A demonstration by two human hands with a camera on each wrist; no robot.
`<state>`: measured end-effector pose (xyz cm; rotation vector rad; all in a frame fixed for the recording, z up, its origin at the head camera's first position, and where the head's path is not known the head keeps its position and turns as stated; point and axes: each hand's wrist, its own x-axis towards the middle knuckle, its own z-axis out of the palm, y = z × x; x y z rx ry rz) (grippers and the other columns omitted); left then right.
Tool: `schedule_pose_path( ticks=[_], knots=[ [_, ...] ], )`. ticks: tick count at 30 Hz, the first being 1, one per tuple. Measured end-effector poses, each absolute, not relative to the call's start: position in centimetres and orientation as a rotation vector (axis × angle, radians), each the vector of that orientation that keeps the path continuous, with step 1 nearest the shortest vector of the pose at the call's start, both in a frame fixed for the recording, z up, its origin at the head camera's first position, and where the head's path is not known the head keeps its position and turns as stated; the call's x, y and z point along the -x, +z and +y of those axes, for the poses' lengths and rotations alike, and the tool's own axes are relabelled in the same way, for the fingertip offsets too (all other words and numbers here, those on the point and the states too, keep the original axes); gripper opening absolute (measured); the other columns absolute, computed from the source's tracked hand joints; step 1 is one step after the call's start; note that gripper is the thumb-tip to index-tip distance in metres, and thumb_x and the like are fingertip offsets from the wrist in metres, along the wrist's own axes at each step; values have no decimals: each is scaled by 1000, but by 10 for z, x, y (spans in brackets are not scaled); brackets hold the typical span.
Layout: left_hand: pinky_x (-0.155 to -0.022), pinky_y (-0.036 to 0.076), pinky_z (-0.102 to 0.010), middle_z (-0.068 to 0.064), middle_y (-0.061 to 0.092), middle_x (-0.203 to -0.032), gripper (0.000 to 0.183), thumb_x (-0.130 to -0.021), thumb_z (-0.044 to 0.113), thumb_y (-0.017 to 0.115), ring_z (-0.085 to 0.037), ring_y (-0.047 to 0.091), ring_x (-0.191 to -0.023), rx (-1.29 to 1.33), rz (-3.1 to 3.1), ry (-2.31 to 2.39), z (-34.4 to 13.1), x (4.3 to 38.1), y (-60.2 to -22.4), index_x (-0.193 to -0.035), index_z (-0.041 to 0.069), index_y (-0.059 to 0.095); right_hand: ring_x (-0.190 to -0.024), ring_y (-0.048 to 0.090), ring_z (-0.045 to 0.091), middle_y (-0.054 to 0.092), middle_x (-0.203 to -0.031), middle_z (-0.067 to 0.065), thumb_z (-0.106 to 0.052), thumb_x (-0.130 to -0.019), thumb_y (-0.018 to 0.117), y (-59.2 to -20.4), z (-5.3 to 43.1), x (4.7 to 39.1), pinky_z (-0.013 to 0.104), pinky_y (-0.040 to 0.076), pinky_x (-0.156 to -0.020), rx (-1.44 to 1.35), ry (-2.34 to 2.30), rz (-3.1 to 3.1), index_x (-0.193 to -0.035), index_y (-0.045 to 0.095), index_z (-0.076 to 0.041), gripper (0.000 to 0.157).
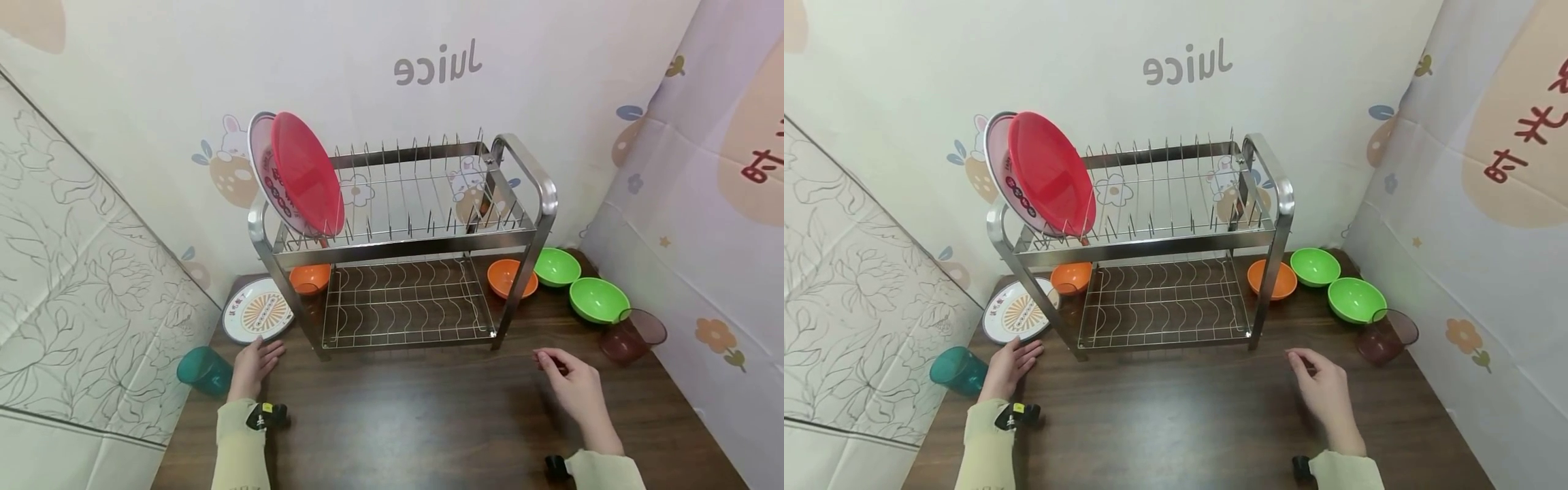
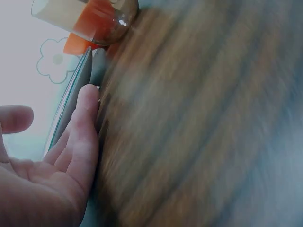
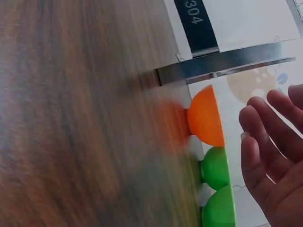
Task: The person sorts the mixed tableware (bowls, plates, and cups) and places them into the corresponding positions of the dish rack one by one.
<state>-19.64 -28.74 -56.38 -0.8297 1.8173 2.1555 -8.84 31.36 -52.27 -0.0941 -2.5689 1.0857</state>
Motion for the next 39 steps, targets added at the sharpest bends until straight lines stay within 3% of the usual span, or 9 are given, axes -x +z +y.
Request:
schedule_pose_path(
  ticks=[5, 11, 15, 18, 21, 24, 29, 32, 39],
  knots=[
    [-87, 52, -24, -11, 67, -126, 62, -108, 38, 33, -14, 69, -104, 962, 1746, 2216, -284, 205, -566, -159, 8, 14, -80, 62, -4, 74, -94, 6, -22, -100, 62, -533, 310, 86, 10, 45, -67, 101, 1119, -2600, -109, 73, -7, 20],
    [-76, 54, -21, -1, 75, -93, 58, -109, 34, 35, -11, 72, -90, 1081, 1789, 2213, -281, 214, -569, -155, 3, 21, -83, 63, -1, 74, -96, 4, -24, -101, 61, -542, 302, 84, 11, 46, -69, 122, 1143, -2632, -112, 72, -8, 23],
    [-71, 54, -19, -1, 74, -88, 54, -109, 30, 38, -11, 73, -85, 1180, 1788, 2200, -281, 216, -569, -153, 2, 27, -84, 64, 1, 74, -97, 3, -26, -100, 62, -548, 296, 81, 12, 46, -69, 146, 1170, -2654, -112, 73, -9, 23],
    [-71, 54, -19, 0, 73, -84, 56, -108, 27, 38, -10, 73, -85, 1217, 1780, 2205, -281, 217, -569, -155, 1, 22, -85, 65, 2, 74, -97, 2, -27, -99, 64, -550, 289, 80, 11, 46, -70, 149, 1195, -2654, -111, 73, -10, 23],
    [-73, 54, -18, -1, 73, -88, 60, -108, 24, 37, -10, 72, -88, 1207, 1775, 2231, -281, 219, -569, -156, 0, 13, -86, 65, 3, 74, -97, 1, -27, -99, 64, -551, 284, 80, 12, 46, -71, 139, 1202, -2659, -111, 74, -10, 22],
    [-77, 53, -19, -8, 69, -112, 61, -107, 22, 37, -9, 71, -91, 1205, 1781, 2236, -281, 220, -569, -157, 0, 10, -86, 65, 5, 74, -97, -1, -27, -99, 65, -554, 278, 79, 17, 48, -72, 124, 1204, -2671, -110, 74, -11, 22],
    [-87, 51, -20, -16, 40, -149, 62, -107, 20, 35, -10, 68, -99, 1183, 1801, 2266, -283, 219, -573, -158, 3, 4, -86, 64, 4, 73, -96, -3, -24, -97, 67, -560, 268, 76, 21, 50, -72, 82, 1215, -2670, -108, 74, -11, 18],
    [-90, 50, -20, -16, 35, -152, 62, -107, 18, 34, -10, 66, -103, 1158, 1826, 2293, -284, 217, -575, -158, 3, 2, -86, 63, 4, 73, -96, -3, -21, -97, 68, -561, 259, 76, 22, 51, -72, 42, 1237, -2655, -107, 74, -11, 16],
    [-85, 50, -17, -12, 43, -137, 60, -106, 19, 36, -3, 64, -92, 1146, 1890, 2331, -281, 212, -572, -157, 0, 9, -89, 63, 6, 72, -98, -3, -20, -95, 70, -559, 245, 71, 26, 51, -73, -24, 1294, -2664, -106, 75, -11, 15]
  ],
)
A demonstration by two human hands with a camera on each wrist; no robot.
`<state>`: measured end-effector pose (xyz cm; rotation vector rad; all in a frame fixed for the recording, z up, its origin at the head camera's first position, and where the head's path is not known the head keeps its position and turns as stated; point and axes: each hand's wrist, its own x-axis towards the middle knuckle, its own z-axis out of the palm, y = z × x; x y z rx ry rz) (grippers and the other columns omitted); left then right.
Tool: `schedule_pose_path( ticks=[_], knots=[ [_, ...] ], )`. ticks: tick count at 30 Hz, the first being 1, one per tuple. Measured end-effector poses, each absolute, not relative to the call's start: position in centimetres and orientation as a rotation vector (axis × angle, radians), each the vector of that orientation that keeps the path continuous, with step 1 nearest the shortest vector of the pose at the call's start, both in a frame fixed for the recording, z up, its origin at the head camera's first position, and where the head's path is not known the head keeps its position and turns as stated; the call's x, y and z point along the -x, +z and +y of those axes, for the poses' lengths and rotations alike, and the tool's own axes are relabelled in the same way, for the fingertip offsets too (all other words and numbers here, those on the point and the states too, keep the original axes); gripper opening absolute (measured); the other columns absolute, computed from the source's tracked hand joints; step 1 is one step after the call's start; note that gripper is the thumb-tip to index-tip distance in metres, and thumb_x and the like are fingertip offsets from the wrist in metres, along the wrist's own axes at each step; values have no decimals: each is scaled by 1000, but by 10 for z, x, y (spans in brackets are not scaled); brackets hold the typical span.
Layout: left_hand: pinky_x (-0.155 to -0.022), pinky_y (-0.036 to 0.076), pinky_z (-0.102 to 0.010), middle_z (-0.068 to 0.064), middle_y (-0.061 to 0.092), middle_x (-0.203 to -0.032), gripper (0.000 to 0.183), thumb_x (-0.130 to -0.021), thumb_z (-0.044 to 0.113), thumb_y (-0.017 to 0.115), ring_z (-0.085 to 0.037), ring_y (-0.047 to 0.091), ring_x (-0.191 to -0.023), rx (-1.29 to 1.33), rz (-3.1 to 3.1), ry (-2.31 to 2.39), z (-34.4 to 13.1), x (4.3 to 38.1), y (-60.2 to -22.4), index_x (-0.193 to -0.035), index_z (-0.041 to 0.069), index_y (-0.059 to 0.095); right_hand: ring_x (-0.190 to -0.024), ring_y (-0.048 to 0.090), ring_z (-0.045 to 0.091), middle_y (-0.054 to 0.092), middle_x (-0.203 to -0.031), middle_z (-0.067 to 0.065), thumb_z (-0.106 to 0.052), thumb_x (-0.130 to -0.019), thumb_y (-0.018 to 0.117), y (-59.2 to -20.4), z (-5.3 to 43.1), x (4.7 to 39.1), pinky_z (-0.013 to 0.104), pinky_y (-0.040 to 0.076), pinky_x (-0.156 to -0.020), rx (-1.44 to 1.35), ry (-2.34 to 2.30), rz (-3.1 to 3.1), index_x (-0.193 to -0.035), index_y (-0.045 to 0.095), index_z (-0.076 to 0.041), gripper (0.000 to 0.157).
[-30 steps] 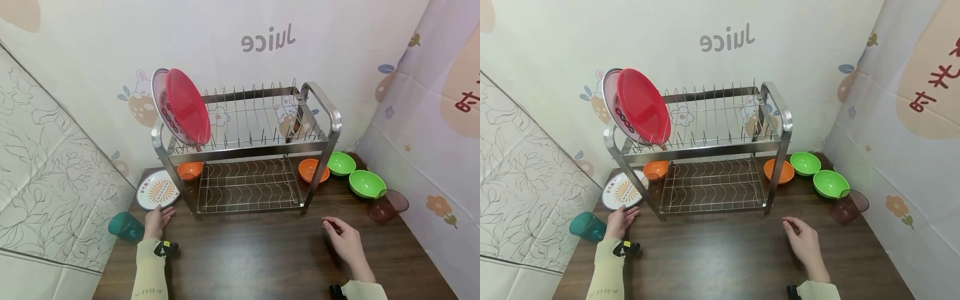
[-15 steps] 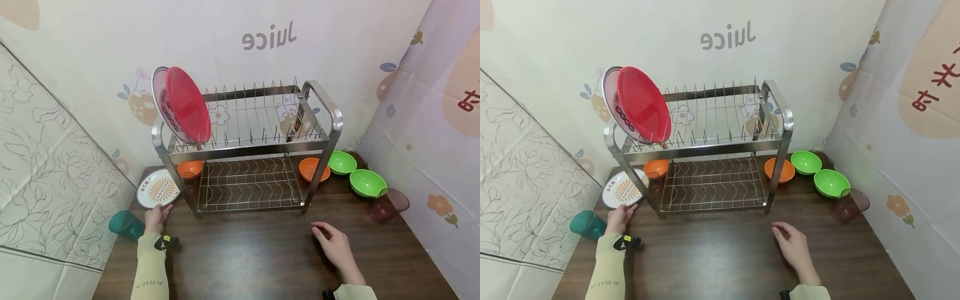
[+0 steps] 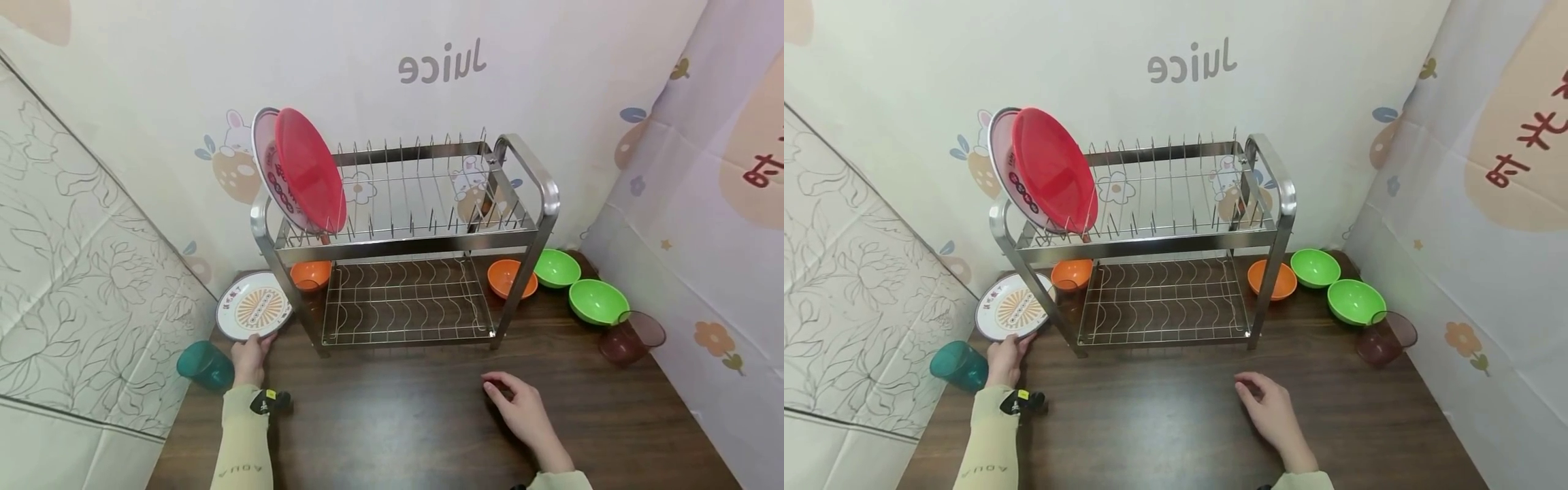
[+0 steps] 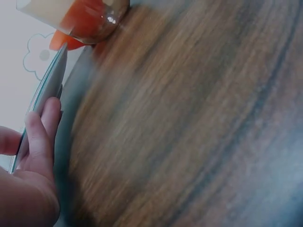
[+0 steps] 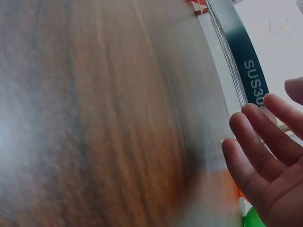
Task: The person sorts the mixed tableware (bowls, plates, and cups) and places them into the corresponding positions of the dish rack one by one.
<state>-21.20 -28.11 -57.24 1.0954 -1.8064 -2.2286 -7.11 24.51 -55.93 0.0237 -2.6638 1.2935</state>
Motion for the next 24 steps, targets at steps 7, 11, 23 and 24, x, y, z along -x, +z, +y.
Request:
schedule_pose_path(
  ticks=[7, 11, 23, 24],
  knots=[
    [-83, 50, -16, -6, 45, -127, 63, -105, 19, 39, -2, 65, -87, -1082, -1759, -2191, -280, 208, -566, -157, 1, 8, -87, 62, 3, 71, -97, -9, -20, -94, 71, -561, 234, 67, 25, 51, -71, -64, 1301, -2699, -105, 75, -13, 13],
    [-82, 51, -16, -6, 48, -122, 55, -105, 17, 39, -2, 65, -86, -1033, -1737, -2167, -275, 208, -561, -152, 0, 18, -84, 62, 4, 70, -95, -10, -18, -93, 72, -560, 228, 65, 25, 51, -69, -74, 1354, -2711, -104, 75, -13, 12],
    [-86, 52, -21, -2, 45, -120, 44, -103, 13, 38, -7, 64, -90, -962, -1692, -2122, -263, 200, -538, -144, 4, 27, -89, 63, 5, 69, -99, -10, -19, -94, 70, -558, 224, 64, 27, 53, -73, -62, 1441, -2817, -106, 74, -15, 14],
    [-87, 52, -21, -2, 44, -120, 43, -103, 14, 38, -7, 64, -89, -964, -1695, -2116, -263, 199, -535, -144, 4, 27, -89, 62, 5, 69, -99, -10, -19, -94, 70, -557, 224, 64, 27, 52, -73, -65, 1433, -2818, -106, 74, -15, 13]
  ],
)
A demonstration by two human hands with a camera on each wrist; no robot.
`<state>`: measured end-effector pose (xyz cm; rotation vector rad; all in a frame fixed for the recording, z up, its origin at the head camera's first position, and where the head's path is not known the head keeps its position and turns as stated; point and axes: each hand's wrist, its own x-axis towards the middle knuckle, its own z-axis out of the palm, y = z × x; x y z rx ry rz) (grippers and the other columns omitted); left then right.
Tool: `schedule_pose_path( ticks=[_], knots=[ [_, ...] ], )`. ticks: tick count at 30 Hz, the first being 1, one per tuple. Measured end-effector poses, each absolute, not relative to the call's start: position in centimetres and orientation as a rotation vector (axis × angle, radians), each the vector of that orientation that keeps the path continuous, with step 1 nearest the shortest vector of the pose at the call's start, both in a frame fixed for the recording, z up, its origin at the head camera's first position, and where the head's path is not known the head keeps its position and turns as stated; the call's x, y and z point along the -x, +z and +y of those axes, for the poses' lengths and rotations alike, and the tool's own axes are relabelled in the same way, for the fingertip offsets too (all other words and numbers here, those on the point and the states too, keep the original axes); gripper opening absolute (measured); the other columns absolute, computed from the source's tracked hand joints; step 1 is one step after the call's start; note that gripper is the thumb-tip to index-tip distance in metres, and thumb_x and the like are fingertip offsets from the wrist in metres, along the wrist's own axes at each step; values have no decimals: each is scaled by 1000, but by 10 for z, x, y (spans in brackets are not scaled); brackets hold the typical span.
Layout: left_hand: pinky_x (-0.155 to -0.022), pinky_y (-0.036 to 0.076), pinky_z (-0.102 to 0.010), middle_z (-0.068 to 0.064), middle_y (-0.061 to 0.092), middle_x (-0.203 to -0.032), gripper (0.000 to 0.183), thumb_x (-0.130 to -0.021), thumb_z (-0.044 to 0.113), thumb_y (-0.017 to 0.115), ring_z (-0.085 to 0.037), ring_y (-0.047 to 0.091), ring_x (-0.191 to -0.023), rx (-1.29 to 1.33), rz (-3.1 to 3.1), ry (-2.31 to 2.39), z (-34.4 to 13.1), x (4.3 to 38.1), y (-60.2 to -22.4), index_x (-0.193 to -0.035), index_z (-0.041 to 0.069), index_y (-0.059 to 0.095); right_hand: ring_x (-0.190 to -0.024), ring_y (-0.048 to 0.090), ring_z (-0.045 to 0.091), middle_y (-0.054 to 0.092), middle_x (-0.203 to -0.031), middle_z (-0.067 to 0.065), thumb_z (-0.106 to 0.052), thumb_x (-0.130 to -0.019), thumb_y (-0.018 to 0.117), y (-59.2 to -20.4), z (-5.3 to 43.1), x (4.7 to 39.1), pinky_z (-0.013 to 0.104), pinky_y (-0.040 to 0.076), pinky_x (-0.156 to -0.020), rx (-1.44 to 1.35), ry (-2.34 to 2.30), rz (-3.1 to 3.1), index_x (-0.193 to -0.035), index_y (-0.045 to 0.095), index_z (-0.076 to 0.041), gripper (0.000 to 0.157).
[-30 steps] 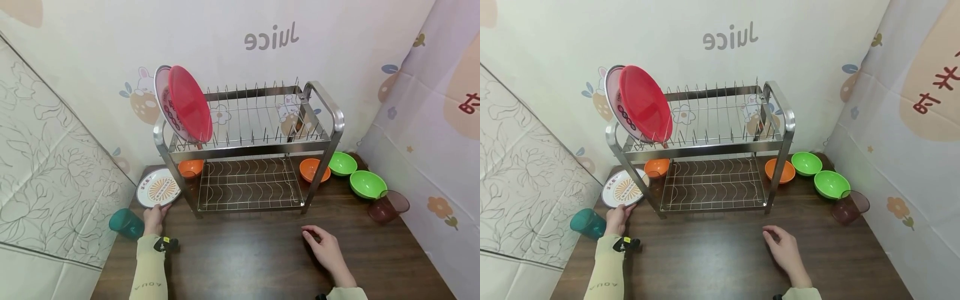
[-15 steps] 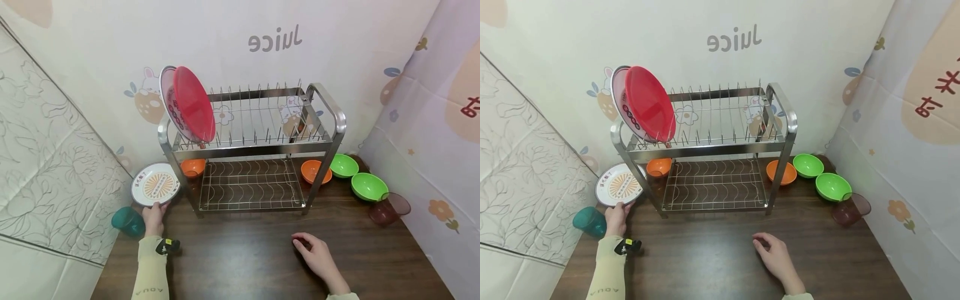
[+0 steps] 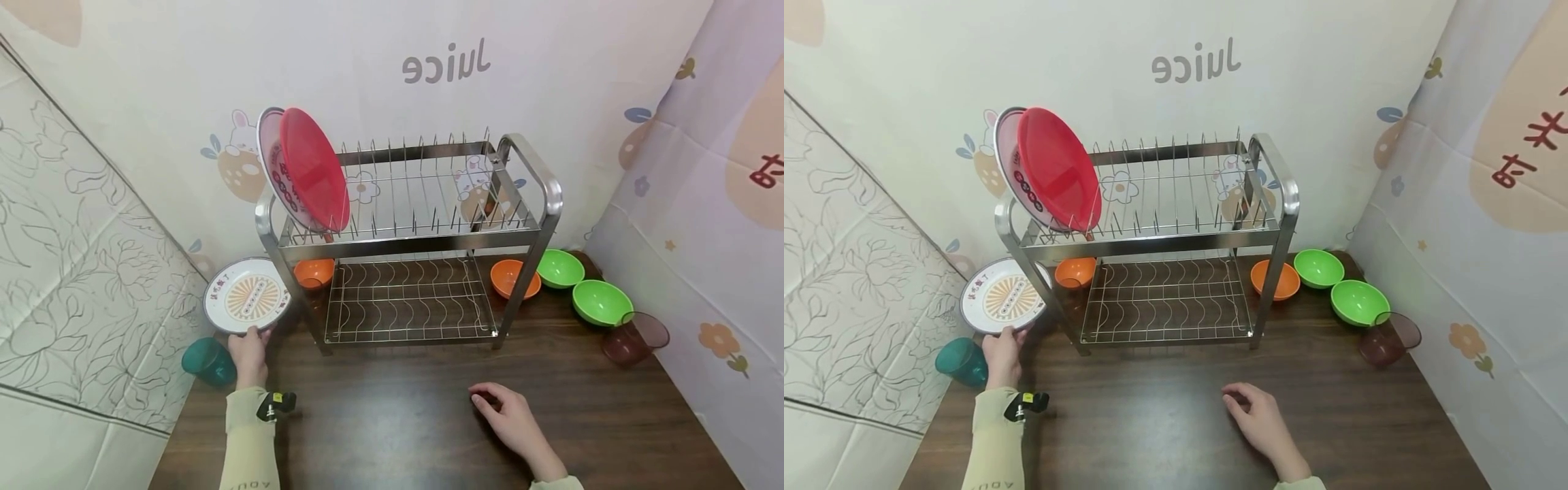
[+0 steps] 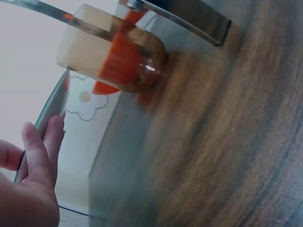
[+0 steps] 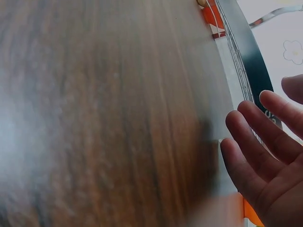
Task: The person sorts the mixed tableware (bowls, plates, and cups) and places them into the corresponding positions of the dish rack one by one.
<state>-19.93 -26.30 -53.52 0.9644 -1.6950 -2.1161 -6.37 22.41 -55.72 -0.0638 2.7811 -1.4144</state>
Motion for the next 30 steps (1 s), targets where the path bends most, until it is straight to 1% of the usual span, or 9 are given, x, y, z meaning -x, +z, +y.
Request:
schedule_pose_path(
  ticks=[5, 11, 15, 18, 21, 25, 30],
  knots=[
    [-83, 52, -20, -2, 43, -118, 42, -103, 13, 40, -6, 63, -84, -965, -1689, -2104, -261, 196, -524, -142, 3, 28, -90, 63, 6, 69, -99, -9, -20, -95, 70, -554, 229, 64, 26, 52, -73, 55, -1398, 2800, -105, 74, -15, 13],
    [-83, 52, -21, -1, 45, -118, 40, -104, 15, 41, -6, 63, -83, -951, -1668, -2103, -264, 182, -507, -141, 6, 30, -97, 64, 14, 71, -104, -6, -22, -96, 69, -551, 237, 65, 30, 53, -76, 34, -1369, 2863, -106, 74, -16, 13],
    [-81, 52, -19, -1, 45, -116, 28, -104, 17, 42, -5, 60, -84, -959, -1673, -2071, -266, 168, -496, -131, 11, 36, -100, 64, 18, 71, -106, -4, -22, -96, 68, -553, 247, 66, 31, 53, -77, 15, -1327, 2932, -107, 74, -15, 14],
    [-79, 53, -18, -2, 46, -116, 20, -104, 16, 42, -5, 61, -83, -946, -1661, -2063, -268, 158, -486, -124, 15, 38, -100, 64, 18, 71, -106, -4, -24, -97, 68, -553, 255, 66, 31, 53, -76, 8, -1318, 2962, -108, 74, -14, 17],
    [-76, 53, -18, -3, 47, -116, 17, -104, 16, 42, -5, 63, -81, -931, -1675, -2046, -270, 147, -478, -121, 17, 39, -101, 64, 18, 71, -107, -3, -25, -97, 66, -551, 260, 68, 31, 53, -76, -6, -1324, 2966, -109, 74, -13, 19],
    [-75, 53, -19, -1, 47, -116, 18, -104, 17, 41, -5, 62, -84, -948, -1751, -2002, -274, 132, -471, -122, 17, 40, -102, 64, 20, 71, -108, -2, -27, -98, 66, -549, 265, 69, 32, 53, -78, -27, -1321, 2966, -110, 74, -13, 20],
    [-72, 52, -17, -1, 48, -115, 29, -105, 19, 39, -5, 62, -85, -960, -1809, -1949, -274, 116, -467, -133, 12, 38, -102, 64, 20, 71, -107, -2, -26, -98, 65, -550, 270, 68, 32, 53, -78, -34, -1310, 2986, -109, 74, -12, 19]
  ],
)
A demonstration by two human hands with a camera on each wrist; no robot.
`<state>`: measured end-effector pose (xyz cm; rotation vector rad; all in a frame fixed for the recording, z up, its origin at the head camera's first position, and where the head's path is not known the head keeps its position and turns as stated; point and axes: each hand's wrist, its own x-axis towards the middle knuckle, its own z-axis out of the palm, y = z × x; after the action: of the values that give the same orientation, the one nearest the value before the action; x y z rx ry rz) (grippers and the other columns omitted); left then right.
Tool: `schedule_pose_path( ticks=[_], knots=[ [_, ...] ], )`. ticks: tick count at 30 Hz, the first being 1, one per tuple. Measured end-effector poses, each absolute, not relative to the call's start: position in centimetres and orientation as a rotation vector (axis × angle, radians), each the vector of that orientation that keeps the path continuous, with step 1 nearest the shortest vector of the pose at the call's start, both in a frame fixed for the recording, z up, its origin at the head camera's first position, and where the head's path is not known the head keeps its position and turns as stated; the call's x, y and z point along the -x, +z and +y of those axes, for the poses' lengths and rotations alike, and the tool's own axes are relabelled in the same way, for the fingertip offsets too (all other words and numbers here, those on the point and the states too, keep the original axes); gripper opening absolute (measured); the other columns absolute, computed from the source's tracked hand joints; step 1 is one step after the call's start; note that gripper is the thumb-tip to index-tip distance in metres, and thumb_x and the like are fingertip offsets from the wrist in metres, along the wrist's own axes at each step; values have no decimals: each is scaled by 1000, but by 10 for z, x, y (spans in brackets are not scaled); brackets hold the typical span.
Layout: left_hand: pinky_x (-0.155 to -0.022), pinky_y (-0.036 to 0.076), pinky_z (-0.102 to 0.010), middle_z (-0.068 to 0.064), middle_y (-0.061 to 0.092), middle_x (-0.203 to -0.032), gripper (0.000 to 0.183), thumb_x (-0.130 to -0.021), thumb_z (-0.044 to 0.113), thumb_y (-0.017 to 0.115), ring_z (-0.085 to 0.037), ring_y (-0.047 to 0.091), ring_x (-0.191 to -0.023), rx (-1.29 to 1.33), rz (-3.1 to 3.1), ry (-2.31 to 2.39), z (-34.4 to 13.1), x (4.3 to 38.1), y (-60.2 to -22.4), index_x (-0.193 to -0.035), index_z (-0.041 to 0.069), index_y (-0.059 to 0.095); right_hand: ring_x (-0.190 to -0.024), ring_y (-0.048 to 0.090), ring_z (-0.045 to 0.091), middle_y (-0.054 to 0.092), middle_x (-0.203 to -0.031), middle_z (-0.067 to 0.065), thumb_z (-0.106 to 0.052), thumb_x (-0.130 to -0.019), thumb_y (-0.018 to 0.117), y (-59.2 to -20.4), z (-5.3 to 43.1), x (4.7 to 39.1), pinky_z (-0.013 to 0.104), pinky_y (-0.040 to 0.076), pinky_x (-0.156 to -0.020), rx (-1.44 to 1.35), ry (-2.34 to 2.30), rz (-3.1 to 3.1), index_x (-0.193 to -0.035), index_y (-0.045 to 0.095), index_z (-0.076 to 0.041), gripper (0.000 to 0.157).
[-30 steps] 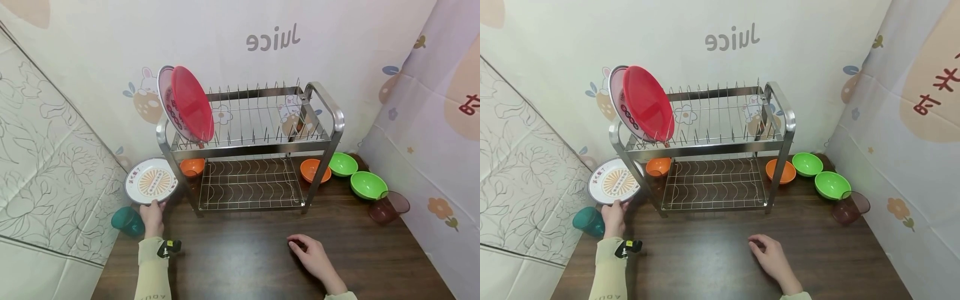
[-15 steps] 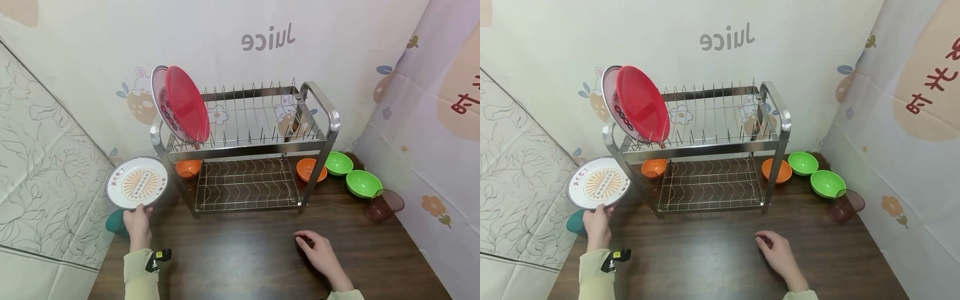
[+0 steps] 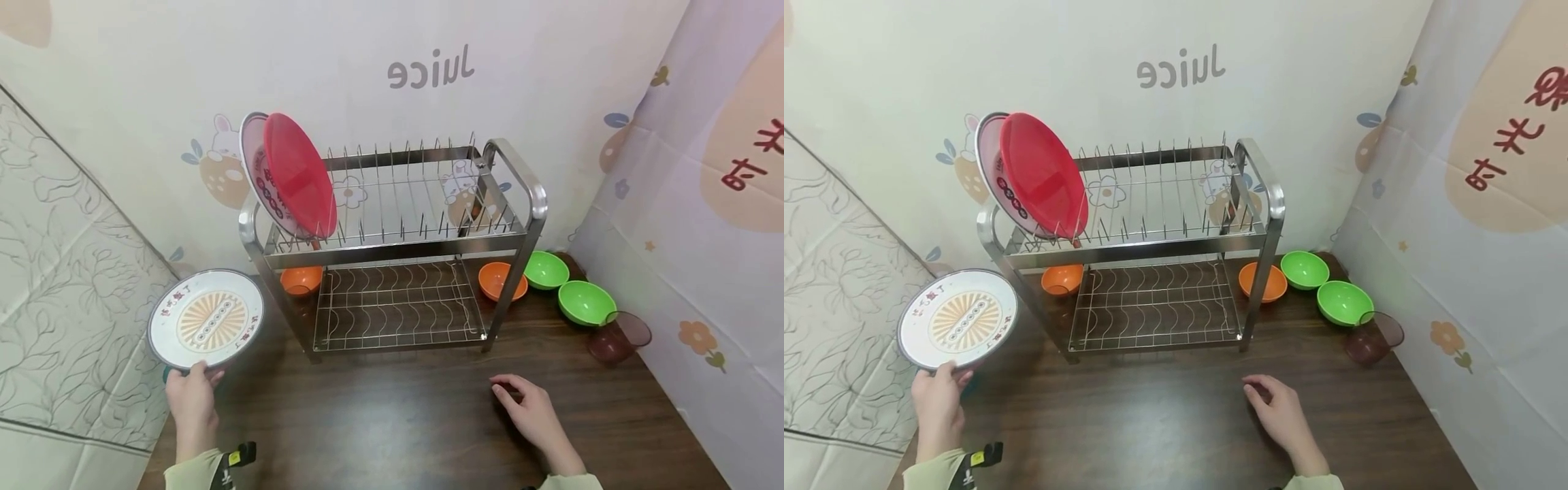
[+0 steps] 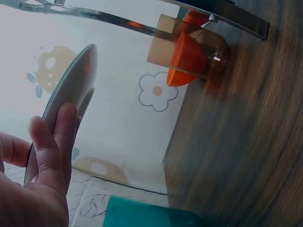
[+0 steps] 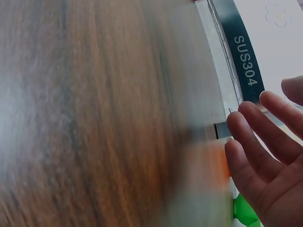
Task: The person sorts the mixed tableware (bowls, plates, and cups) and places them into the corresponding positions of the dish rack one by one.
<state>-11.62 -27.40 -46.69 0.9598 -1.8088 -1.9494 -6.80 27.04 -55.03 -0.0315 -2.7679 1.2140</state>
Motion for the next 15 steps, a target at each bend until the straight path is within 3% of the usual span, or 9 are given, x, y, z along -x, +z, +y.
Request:
schedule_pose_path(
  ticks=[7, 11, 15],
  knots=[
    [-69, 50, -16, 4, 53, -115, 46, -105, 15, 34, -5, 58, -87, -945, -1923, -1815, -277, 98, -464, -150, 6, 32, -99, 65, 19, 71, -105, -3, -24, -97, 67, -552, 273, 67, 31, 52, -77, 26, 1188, -2756, -107, 74, -13, 17],
    [-66, 47, -17, 7, 58, -106, 43, -105, 15, 33, -4, 58, -78, -964, -1955, -1741, -283, 91, -463, -146, 5, 38, -99, 65, 18, 72, -106, -3, -24, -97, 67, -552, 273, 69, 31, 52, -76, 26, 1186, -2760, -107, 74, -13, 17],
    [-69, 41, -20, 8, 59, -92, 35, -106, 22, 31, -7, 56, -71, -1041, -1988, -1695, -291, 84, -458, -138, 13, 43, -99, 65, 18, 71, -106, -3, -25, -98, 66, -553, 273, 71, 31, 52, -76, 23, 1184, -2767, -108, 74, -13, 18]
  ],
)
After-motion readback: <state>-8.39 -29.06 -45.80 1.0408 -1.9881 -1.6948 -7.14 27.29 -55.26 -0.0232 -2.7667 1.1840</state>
